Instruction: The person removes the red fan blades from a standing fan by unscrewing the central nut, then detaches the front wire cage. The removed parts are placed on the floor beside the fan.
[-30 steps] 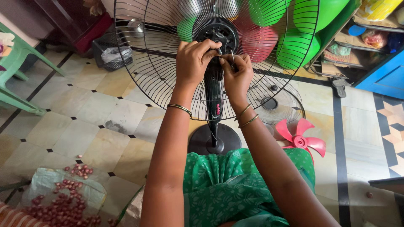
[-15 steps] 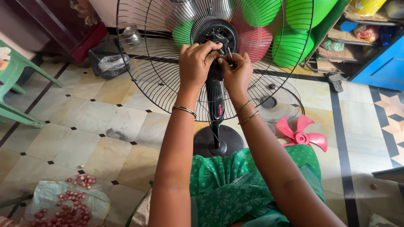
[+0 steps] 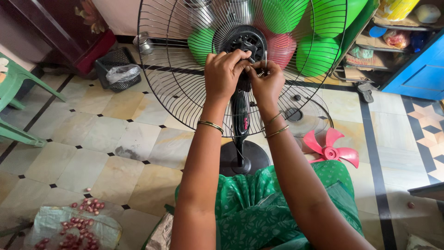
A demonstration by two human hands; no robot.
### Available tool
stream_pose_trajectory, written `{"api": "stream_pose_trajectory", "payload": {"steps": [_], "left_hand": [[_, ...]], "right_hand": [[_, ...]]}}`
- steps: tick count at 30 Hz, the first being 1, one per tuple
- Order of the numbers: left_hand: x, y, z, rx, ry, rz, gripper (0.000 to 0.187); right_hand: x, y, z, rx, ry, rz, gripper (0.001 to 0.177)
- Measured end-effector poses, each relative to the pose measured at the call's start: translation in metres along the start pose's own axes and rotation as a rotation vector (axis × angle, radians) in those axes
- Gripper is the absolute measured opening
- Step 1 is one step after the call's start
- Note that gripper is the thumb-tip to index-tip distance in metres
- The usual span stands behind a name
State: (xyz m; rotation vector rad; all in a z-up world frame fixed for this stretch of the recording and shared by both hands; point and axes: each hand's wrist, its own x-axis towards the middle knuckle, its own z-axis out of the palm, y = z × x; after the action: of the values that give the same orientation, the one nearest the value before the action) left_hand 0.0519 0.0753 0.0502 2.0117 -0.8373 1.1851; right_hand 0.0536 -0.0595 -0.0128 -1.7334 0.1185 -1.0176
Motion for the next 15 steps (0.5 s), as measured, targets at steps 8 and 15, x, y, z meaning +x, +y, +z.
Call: {"api": "stream_pose_trajectory", "payload": {"steps": [8,15], "left_hand": [[-0.002,0.009,0.001,-0.002,-0.009,0.006,0.013],[0.001,0.008,0.005,0.03,0.016,0.013,0.013]], "right_hand": [[0.01,0.0,-0.019,-0.026,-0.108,-0.003,0.024],[0.027,-0.008,-0.024,-0.31,-0.105,-0.455,0.029]]}}
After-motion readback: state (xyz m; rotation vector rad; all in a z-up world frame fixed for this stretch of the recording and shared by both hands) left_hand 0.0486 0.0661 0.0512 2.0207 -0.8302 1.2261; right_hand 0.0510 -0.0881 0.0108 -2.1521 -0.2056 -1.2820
